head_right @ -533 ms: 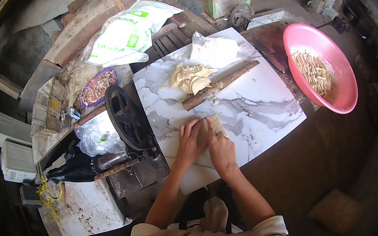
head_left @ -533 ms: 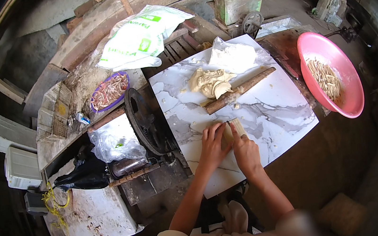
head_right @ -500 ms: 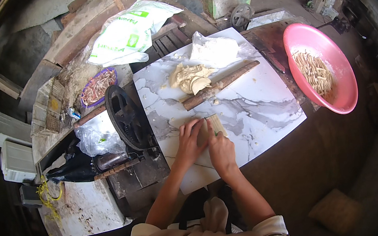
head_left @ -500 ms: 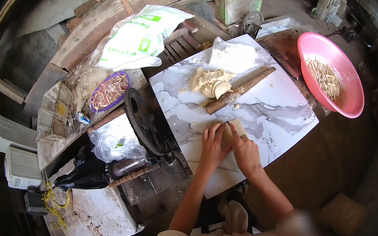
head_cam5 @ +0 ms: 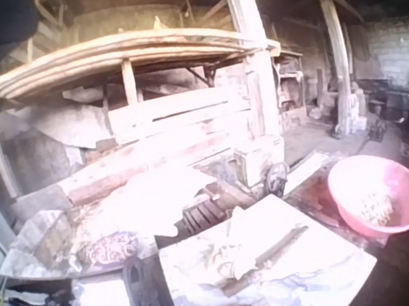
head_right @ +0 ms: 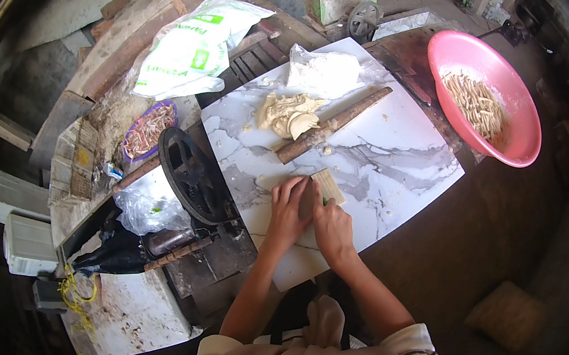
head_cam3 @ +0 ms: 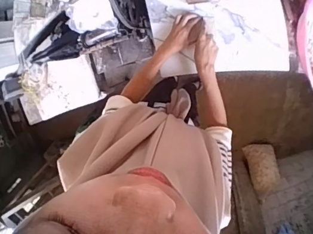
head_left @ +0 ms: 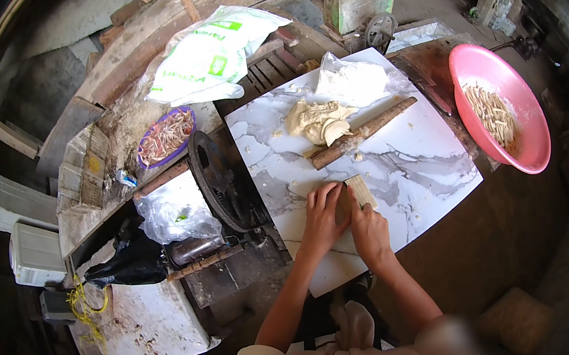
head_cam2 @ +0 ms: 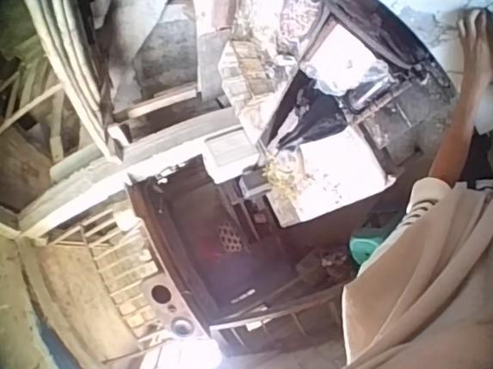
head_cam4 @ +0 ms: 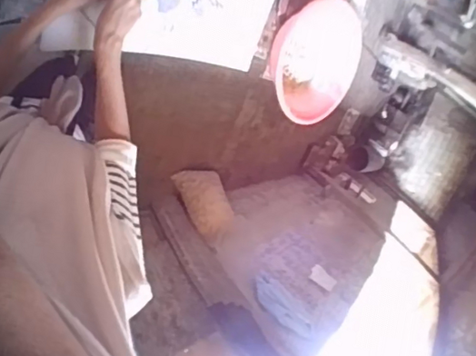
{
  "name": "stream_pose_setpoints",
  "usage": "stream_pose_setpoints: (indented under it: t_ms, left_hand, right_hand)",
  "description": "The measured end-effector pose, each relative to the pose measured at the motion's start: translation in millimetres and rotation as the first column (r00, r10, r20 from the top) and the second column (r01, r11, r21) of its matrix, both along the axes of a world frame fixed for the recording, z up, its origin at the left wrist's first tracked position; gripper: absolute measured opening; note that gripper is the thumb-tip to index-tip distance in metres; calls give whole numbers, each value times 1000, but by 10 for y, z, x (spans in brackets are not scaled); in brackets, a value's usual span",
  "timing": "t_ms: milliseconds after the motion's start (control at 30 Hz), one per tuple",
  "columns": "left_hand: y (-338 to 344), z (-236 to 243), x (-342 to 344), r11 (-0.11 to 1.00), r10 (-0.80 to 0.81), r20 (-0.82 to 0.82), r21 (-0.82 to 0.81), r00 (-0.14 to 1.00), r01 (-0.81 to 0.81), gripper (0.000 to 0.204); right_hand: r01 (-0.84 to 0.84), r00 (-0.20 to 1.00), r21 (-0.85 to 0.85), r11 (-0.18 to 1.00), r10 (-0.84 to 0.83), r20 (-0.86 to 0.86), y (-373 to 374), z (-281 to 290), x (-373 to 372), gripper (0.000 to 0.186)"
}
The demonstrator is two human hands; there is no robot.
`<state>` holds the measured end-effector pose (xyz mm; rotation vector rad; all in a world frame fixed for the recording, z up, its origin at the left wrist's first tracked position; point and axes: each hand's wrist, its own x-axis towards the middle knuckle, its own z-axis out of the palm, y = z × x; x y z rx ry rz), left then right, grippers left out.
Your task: The person kneads dough, rolls it flat with a rolling pin, and cuts it into strips using a knife. The cut noodles are placed into a pink bowl. The person repeats the process with additional dough pieces.
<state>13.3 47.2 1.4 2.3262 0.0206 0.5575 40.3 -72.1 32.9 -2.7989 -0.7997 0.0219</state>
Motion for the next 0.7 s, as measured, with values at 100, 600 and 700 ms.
stream_pose_setpoints:
  t_ms: [100,600,700]
  left_hand:
    - [7,-6,-2,1000,-10,-2,16,1000,10,66]
    - [7,6,-6,999,-24,-27,31,999,24,71]
    - [5,7,-8,999,-22,-21,34,1000,23,70]
  right_hand:
    - [3,1000,-10,1000,-3,-1,-25,-12,-49,71]
    - [28,999,33,999,-26,-43,-251,12,-304,75]
    - [26,1000,-5,1000,-26,-17,-301,-1,-359,76]
